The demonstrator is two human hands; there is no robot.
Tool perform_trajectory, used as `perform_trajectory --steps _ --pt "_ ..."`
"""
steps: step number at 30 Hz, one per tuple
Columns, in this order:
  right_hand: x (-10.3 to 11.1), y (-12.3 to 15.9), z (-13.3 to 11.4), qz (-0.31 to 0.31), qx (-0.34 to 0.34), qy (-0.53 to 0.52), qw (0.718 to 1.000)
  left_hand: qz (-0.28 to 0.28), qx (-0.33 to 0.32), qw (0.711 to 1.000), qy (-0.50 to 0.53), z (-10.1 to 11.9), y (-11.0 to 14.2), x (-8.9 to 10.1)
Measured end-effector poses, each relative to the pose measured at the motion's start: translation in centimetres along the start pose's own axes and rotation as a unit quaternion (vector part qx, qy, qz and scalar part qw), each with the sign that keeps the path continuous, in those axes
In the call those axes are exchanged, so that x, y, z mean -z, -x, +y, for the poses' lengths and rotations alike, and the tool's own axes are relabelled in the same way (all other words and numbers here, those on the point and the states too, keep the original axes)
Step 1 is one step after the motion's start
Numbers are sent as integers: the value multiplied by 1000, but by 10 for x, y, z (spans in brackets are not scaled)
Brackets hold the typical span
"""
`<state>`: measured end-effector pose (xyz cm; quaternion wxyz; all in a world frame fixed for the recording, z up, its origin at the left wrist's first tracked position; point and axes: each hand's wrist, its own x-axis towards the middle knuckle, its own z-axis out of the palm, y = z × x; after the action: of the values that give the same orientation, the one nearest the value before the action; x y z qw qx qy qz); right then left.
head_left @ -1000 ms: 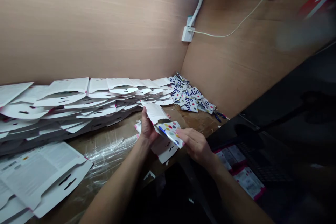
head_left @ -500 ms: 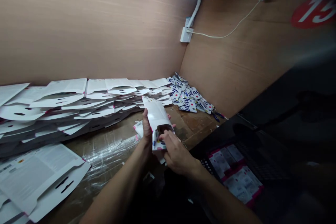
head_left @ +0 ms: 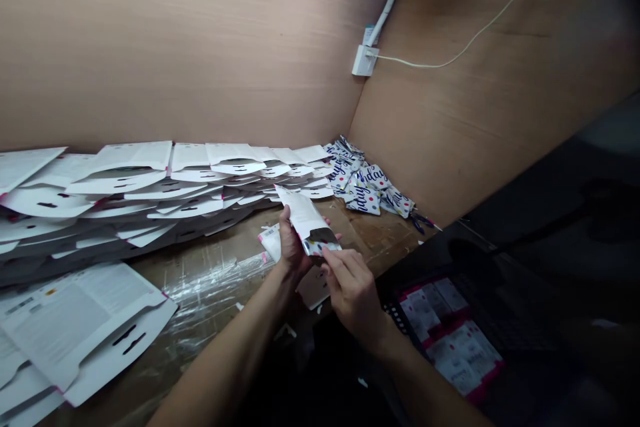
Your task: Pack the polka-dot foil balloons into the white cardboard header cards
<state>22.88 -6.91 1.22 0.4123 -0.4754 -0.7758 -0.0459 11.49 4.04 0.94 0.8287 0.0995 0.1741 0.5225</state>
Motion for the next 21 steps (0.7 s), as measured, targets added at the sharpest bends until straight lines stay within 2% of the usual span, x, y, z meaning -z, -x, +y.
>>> perform_trajectory --steps 3,4,6,8,10,13,15,17,19,21 --pt "-3 -7 0 -84 4 21 996 -20 21 1000 6 -5 2 -2" --pt "-5 -11 4 -82 -4 33 996 -32 29 999 7 -7 2 -2" --pt "-9 -28 14 -24 -32 39 998 -50 19 999 9 -7 0 -1" --pt "-12 -60 19 47 -46 22 998 -43 -25 999 7 -2 -7 3" --pt "-18 -107 13 59 -16 -8 998 -18 -79 997 1 6 -15 10" --pt "-27 -180 -7 -29 89 -74 993 20 -149 988 -14 18 -27 20" --pt "-32 -202 -12 -58 118 -111 985 56 -181 981 -33 25 -34 27" --pt "-32 -188 1 -73 87 -115 987 93 -193 976 -47 30 -40 35" --pt "-29 -143 28 -113 11 -72 991 116 -192 973 -50 34 -44 42" --pt "-23 -85 59 -199 -84 2 976 133 -188 972 -56 36 -46 47"
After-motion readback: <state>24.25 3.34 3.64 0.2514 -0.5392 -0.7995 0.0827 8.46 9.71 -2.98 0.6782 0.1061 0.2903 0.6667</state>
